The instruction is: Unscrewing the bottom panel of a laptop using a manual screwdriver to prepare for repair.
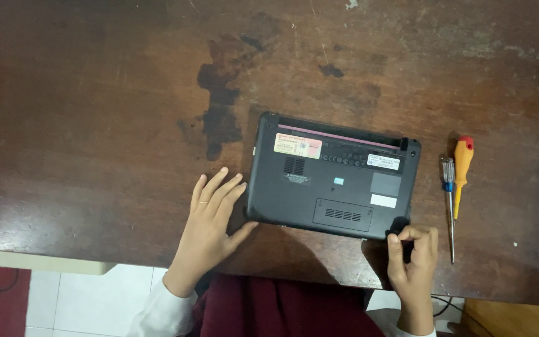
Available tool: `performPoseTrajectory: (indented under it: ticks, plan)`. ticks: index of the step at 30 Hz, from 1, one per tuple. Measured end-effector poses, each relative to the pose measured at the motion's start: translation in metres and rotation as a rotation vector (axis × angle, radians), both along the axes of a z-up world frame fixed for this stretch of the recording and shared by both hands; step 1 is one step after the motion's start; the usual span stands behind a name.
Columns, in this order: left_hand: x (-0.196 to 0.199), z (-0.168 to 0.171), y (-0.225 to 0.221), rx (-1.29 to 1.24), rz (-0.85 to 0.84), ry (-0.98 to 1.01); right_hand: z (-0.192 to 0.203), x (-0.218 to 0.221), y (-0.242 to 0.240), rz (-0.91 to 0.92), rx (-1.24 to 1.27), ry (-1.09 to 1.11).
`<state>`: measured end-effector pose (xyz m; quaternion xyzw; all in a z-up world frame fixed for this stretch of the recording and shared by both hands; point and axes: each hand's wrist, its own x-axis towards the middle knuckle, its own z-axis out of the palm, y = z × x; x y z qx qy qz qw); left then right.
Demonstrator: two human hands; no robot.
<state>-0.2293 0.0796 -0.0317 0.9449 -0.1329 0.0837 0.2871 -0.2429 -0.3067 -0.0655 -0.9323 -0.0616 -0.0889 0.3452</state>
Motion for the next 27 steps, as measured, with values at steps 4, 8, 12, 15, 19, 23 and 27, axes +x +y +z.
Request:
performPoseTrajectory:
  ticks: [4, 8, 12, 15, 19, 23, 27]
  plan:
    - [0.0, -0.006, 0.003, -0.005, 0.003, -0.019, -0.014, -0.006, -0.006, -0.103, -0.035, -0.024]
    - [0.008, -0.015, 0.006, 0.13, -0.068, -0.2, 0.0, -0.003, 0.002, -0.09, -0.091, -0.064]
    - [0.02, -0.013, 0.003, 0.237, -0.089, -0.344, 0.003, 0.001, 0.004, -0.065, -0.016, -0.055]
    - [0.032, -0.021, 0.0, 0.289, -0.114, -0.346, 0.008, 0.009, 0.003, -0.067, -0.01, -0.059]
    - [0.079, -0.039, -0.005, 0.318, -0.154, -0.371, 0.005, 0.035, 0.0, -0.036, -0.119, -0.117]
    - [0.135, -0.044, -0.013, 0.32, -0.044, -0.373, 0.023, 0.08, 0.012, 0.044, -0.224, -0.213]
    - [0.139, -0.034, -0.013, 0.147, -0.049, -0.168, 0.044, 0.091, 0.023, -0.001, -0.049, -0.275]
